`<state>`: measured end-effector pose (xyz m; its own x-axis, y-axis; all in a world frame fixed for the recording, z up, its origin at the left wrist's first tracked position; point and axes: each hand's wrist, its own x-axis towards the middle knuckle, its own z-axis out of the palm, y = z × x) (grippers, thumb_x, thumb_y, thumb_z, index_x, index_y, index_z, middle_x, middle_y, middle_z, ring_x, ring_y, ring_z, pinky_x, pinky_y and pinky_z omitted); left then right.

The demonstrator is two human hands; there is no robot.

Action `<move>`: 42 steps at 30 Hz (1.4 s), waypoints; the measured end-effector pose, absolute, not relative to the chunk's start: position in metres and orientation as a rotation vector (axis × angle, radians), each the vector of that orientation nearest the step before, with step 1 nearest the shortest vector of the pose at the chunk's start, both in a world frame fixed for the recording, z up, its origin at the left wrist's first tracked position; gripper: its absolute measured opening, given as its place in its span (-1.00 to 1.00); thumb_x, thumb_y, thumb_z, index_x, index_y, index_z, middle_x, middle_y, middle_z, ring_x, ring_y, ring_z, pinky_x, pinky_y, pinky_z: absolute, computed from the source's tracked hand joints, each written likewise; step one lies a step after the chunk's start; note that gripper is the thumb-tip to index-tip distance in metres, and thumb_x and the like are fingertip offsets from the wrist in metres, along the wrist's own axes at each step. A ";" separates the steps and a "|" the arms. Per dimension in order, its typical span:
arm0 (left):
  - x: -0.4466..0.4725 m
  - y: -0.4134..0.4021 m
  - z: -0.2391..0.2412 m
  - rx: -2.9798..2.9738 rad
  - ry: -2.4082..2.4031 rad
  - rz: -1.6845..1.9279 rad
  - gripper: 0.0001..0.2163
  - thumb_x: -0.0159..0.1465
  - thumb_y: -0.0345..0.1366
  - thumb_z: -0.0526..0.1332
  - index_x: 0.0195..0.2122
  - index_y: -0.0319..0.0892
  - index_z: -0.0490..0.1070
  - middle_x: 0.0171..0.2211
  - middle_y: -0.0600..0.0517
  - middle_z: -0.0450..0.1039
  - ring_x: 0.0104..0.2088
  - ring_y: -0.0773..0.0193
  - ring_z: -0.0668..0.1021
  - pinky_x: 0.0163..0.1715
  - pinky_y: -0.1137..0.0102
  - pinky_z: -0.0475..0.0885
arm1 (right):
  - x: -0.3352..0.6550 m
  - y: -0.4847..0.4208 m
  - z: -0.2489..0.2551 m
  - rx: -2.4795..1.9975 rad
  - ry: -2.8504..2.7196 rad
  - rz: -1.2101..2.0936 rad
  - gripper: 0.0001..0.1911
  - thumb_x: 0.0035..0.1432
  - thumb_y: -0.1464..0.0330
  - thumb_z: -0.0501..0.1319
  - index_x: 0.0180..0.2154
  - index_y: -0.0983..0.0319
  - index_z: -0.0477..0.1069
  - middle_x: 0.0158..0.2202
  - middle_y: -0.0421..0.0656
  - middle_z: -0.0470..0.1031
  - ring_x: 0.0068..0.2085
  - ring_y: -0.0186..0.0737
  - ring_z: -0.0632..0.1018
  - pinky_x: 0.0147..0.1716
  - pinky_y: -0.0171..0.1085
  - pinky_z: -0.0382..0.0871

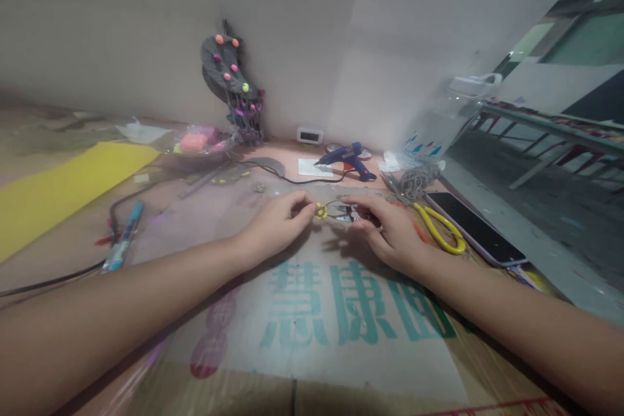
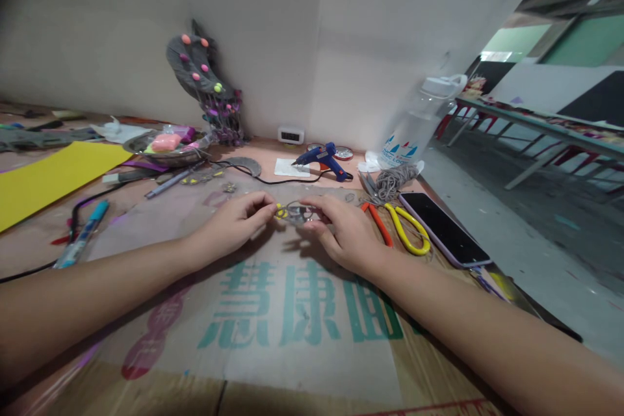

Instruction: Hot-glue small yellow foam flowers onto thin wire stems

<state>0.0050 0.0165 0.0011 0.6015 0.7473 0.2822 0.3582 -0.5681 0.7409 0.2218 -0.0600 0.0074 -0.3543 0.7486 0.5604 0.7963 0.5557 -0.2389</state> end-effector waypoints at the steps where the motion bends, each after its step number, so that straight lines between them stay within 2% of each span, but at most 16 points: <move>1: 0.005 0.017 0.001 2.181 0.865 0.793 -0.77 0.31 -0.19 0.02 -0.38 -0.18 0.36 -0.43 0.08 0.43 -0.38 0.26 0.45 -0.35 0.39 0.28 | 0.220 -0.062 0.008 -1.208 -2.193 -0.108 -0.68 0.29 0.24 0.09 0.03 0.21 0.33 -0.20 -0.08 0.54 -0.28 -0.18 0.54 -0.32 -0.25 0.37; 7: 0.004 0.014 0.004 2.179 0.824 0.887 -0.78 0.33 -0.20 0.03 -0.36 -0.18 0.38 -0.40 0.09 0.46 -0.36 0.28 0.46 -0.33 0.41 0.30 | 0.205 -0.070 0.010 -1.114 -2.464 -0.122 -0.75 0.25 0.22 0.16 -0.13 0.24 0.39 -0.31 -0.10 0.51 -0.28 -0.18 0.50 -0.30 -0.25 0.33; 11: 0.004 0.011 0.007 2.271 0.784 0.878 -0.80 0.32 -0.24 0.05 -0.35 -0.19 0.39 -0.38 0.06 0.47 -0.33 0.27 0.48 -0.30 0.40 0.31 | 0.206 -0.066 0.009 -1.140 -2.323 -0.098 -0.82 0.26 0.28 0.15 -0.17 0.25 0.38 -0.31 -0.11 0.49 -0.29 -0.18 0.48 -0.28 -0.23 0.32; 13: 0.004 0.009 0.008 2.340 0.761 0.859 -0.81 0.32 -0.25 0.06 -0.37 -0.19 0.38 -0.38 0.05 0.46 -0.32 0.26 0.48 -0.30 0.39 0.30 | 0.208 -0.063 0.008 -1.195 -2.142 -0.086 -0.84 0.25 0.32 0.15 -0.15 0.24 0.37 -0.36 -0.15 0.45 -0.34 -0.22 0.47 -0.31 -0.25 0.33; 18: 0.004 0.008 0.007 2.461 0.682 0.861 -0.82 0.32 -0.26 0.07 -0.37 -0.19 0.38 -0.39 0.05 0.47 -0.32 0.26 0.47 -0.28 0.37 0.30 | 0.207 -0.062 0.007 -1.218 -1.982 -0.025 -0.72 0.24 0.39 0.16 0.00 0.26 0.33 -0.39 -0.19 0.38 -0.36 -0.27 0.44 -0.30 -0.28 0.33; 24: 0.004 0.007 0.006 2.503 0.666 0.867 -0.80 0.33 -0.25 0.07 -0.35 -0.20 0.40 -0.38 0.03 0.48 -0.32 0.26 0.47 -0.26 0.36 0.30 | 0.201 -0.065 0.012 -1.177 -2.083 0.082 -0.85 0.27 0.40 0.12 -0.19 0.27 0.45 -0.38 -0.13 0.42 -0.30 -0.23 0.46 -0.28 -0.25 0.32; 32: 0.004 0.005 0.007 2.562 0.607 0.837 -0.80 0.33 -0.23 0.08 -0.33 -0.17 0.44 -0.37 0.03 0.50 -0.29 0.23 0.47 -0.23 0.33 0.28 | 0.196 -0.063 0.014 -1.237 -2.019 0.258 -0.85 0.24 0.45 0.14 -0.39 0.25 0.42 -0.42 -0.18 0.44 -0.35 -0.29 0.46 -0.32 -0.31 0.32; 36: 0.005 0.005 0.006 2.533 0.607 0.809 -0.80 0.31 -0.20 0.11 -0.32 -0.15 0.45 -0.37 0.04 0.51 -0.29 0.23 0.48 -0.23 0.33 0.29 | 0.197 -0.063 0.013 -1.240 -2.017 0.261 -0.86 0.24 0.39 0.15 -0.39 0.23 0.40 -0.43 -0.19 0.44 -0.35 -0.27 0.46 -0.31 -0.30 0.32; 42: 0.006 0.008 0.009 2.189 0.797 0.875 -0.81 0.31 -0.22 0.06 -0.35 -0.18 0.38 -0.37 0.05 0.48 -0.32 0.25 0.50 -0.30 0.38 0.36 | 0.208 -0.058 0.007 -1.244 -1.682 0.234 -0.90 0.30 0.31 0.07 -0.19 0.19 0.29 -0.27 -0.16 0.41 -0.27 -0.26 0.45 -0.26 -0.27 0.32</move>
<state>0.0057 0.0076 0.0090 0.5941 0.7193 0.3602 0.2921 -0.6101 0.7366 0.2082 -0.0577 0.0067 0.0178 0.8084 0.5883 0.6168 0.4543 -0.6428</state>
